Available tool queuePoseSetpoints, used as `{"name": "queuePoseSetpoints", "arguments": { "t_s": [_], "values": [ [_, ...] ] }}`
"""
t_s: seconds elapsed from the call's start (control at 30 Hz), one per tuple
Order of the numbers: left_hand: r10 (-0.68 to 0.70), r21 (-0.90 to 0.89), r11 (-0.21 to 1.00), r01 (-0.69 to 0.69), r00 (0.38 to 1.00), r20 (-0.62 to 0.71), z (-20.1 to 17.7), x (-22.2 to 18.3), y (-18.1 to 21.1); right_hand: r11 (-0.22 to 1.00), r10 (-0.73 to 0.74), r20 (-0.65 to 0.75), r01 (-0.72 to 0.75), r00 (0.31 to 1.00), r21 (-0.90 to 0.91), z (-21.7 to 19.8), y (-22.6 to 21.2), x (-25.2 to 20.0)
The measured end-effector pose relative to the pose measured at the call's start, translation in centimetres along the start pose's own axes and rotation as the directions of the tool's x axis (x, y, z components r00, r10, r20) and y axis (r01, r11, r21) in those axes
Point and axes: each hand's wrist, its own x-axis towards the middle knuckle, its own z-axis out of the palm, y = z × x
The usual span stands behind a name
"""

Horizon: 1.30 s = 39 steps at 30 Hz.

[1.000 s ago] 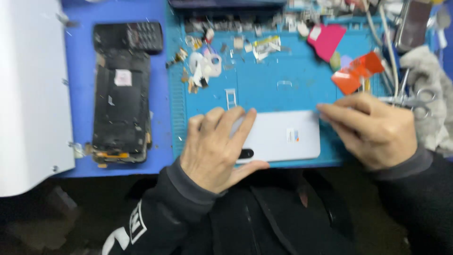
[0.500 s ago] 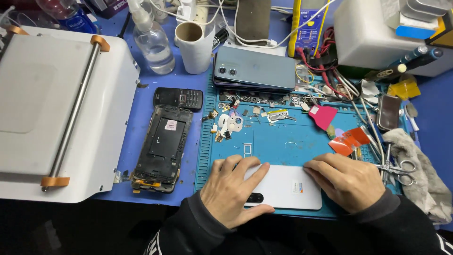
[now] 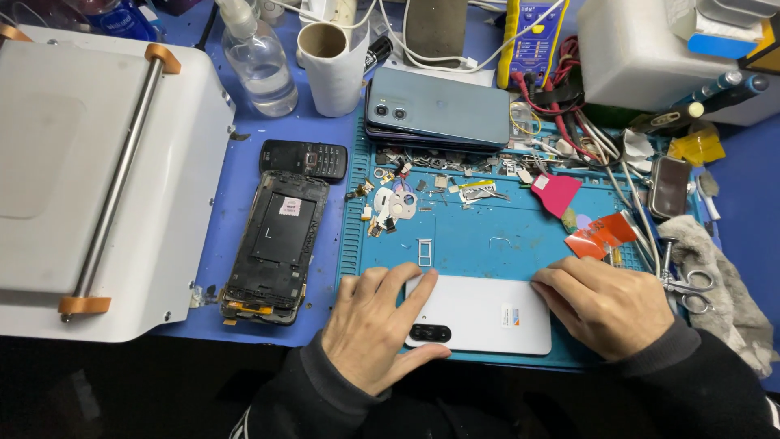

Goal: Repairing a smartphone by cutting and applying adhesive tape to the back panel.

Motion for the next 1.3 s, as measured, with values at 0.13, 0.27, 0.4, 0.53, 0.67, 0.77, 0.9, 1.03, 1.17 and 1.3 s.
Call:
{"name": "queuePoseSetpoints", "arguments": {
  "t_s": [0.13,0.27,0.4,0.53,0.67,0.77,0.9,1.03,1.17,1.3],
  "values": [
    [-0.046,-0.003,0.999,0.046,0.999,0.008,-0.3,-0.6,-0.5,1.0,-0.01,0.03,0.01,0.999,-0.02,-0.5,-0.2,0.1],
    [-0.044,-0.037,0.998,0.043,0.999,-0.015,-0.2,-0.8,-1.0,1.0,-0.011,0.03,0.011,1.0,0.001,-0.4,-0.3,0.1],
    [-0.028,-0.072,0.997,0.026,0.999,-0.023,0.0,-0.8,-1.3,1.0,-0.011,0.031,0.012,0.999,-0.024,-0.4,-0.4,0.2],
    [-0.03,-0.089,0.996,0.027,0.999,-0.024,-0.2,-0.6,-1.3,1.0,0.014,0.049,-0.013,0.999,-0.023,-0.5,-0.5,0.1],
    [-0.026,-0.096,0.995,0.023,0.999,-0.029,-0.4,-0.6,-1.4,1.0,-0.016,0.039,0.017,0.999,-0.026,-0.6,-0.5,0.2],
    [-0.015,-0.111,0.994,0.012,0.999,-0.029,-0.3,-0.5,-1.6,0.998,-0.003,0.081,0.007,0.997,-0.057,-0.7,-0.7,0.4],
    [-0.026,-0.156,0.987,0.025,1.0,-0.004,-0.1,-0.5,-1.8,0.997,-0.022,0.063,0.026,0.998,-0.068,-0.7,-1.1,0.8],
    [-0.026,-0.151,0.988,0.022,0.999,-0.022,-0.2,-0.4,-1.8,0.997,-0.059,0.047,0.061,0.997,-0.053,-0.6,-1.4,1.0],
    [-0.027,-0.15,0.988,0.023,0.999,-0.026,-0.6,-0.2,-1.6,0.996,-0.059,0.055,0.063,0.997,-0.069,-0.2,-1.8,1.5],
    [-0.034,-0.156,0.987,0.03,0.999,-0.021,-0.6,-0.2,-1.5,0.993,-0.119,0.027,0.119,0.993,0.004,0.4,-2.3,2.3]
  ]
}}
